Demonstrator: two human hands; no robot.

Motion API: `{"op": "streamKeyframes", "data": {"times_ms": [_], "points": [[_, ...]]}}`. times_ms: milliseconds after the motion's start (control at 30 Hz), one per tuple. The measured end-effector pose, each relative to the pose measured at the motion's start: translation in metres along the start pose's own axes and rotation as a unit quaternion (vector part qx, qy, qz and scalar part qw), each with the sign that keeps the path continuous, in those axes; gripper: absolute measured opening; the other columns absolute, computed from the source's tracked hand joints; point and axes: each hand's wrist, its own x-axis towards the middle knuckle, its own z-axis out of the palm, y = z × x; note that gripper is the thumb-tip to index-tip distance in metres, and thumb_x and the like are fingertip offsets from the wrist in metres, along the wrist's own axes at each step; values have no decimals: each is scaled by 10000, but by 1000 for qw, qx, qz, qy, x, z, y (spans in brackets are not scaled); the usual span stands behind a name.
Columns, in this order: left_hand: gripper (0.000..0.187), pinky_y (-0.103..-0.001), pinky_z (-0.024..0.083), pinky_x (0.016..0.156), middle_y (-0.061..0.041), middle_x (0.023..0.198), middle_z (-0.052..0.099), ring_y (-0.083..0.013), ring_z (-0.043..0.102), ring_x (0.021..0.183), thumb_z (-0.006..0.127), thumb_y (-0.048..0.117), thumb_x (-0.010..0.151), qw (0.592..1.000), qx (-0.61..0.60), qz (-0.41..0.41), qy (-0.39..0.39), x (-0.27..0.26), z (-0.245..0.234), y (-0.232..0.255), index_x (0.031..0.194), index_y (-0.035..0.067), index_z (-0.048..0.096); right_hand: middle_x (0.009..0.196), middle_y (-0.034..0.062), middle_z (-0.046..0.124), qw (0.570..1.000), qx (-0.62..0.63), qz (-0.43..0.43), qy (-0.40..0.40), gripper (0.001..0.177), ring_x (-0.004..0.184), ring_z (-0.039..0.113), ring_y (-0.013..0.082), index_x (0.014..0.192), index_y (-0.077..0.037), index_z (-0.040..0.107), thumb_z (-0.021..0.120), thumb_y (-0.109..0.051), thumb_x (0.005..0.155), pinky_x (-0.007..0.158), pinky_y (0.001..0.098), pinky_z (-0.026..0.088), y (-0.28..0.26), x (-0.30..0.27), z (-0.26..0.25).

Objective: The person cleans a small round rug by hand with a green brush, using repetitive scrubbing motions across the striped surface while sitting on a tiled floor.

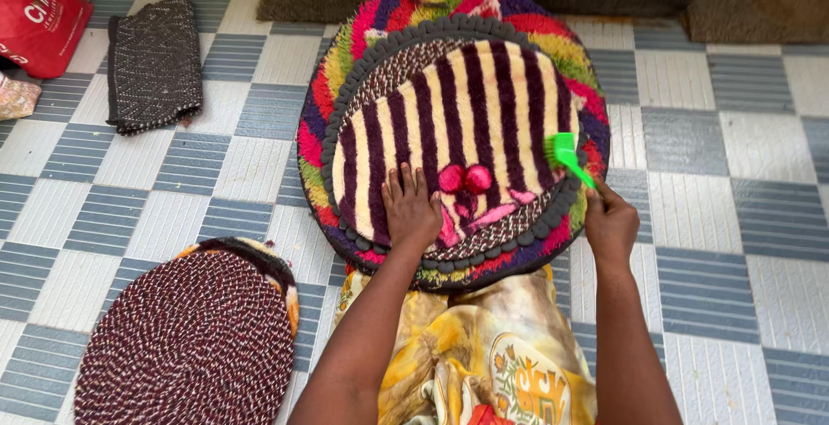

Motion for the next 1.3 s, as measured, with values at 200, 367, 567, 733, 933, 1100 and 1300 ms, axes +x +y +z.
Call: {"op": "streamKeyframes", "data": {"times_ms": [200,367,567,733,933,1100,1300], "points": [[689,-547,-20,1240,-142,1703,5,-353,-20,1558,227,531,1044,997,-47,-54,-15,33,-17,-16,1629,182,121,823,99,694,972,98,74,-200,266,595,554,105,1230,-73,713,668,-245,1031,495,264,465,-33,-20,50],[678,-522,5,1252,-146,1705,62,-367,18,1563,264,493,1043,998,-15,-58,17,32,-16,-21,1632,174,159,894,55,727,951,119,164,-236,390,530,454,79,1360,-204,674,636,-167,975,438,228,394,-73,-40,58],[678,-528,4,1245,-160,1697,58,-375,22,1556,257,478,1045,998,-11,-55,18,32,-18,-19,1633,156,149,913,37,682,945,196,175,-197,398,534,463,44,1372,-192,655,623,-153,977,419,189,407,-81,-25,58],[679,-525,8,1248,-159,1700,47,-372,20,1560,246,482,1046,998,-10,-58,8,29,-22,-17,1633,158,139,817,44,651,906,211,202,-307,374,521,437,57,1360,-175,676,622,-172,990,411,184,356,-74,-21,75],[672,-527,10,1247,-164,1699,47,-374,19,1560,240,477,1052,998,-3,-60,8,29,-22,-16,1632,154,140,809,19,617,937,296,141,-123,381,507,432,51,1387,-148,645,610,-185,1009,393,209,357,-57,2,64],[676,-522,11,1247,-162,1700,41,-374,17,1556,248,471,1049,998,-13,-61,7,29,-21,-16,1635,153,135,785,51,617,913,246,130,-298,399,517,434,65,1399,-177,647,626,-187,1001,411,208,367,-74,-21,102],[679,-525,-1,1248,-158,1702,28,-374,-1,1558,254,473,1048,998,-19,-57,9,32,-19,-17,1633,154,125,897,38,705,954,236,94,-160,384,616,560,23,1406,-143,620,596,-158,1023,498,157,481,-77,-8,107]]}}
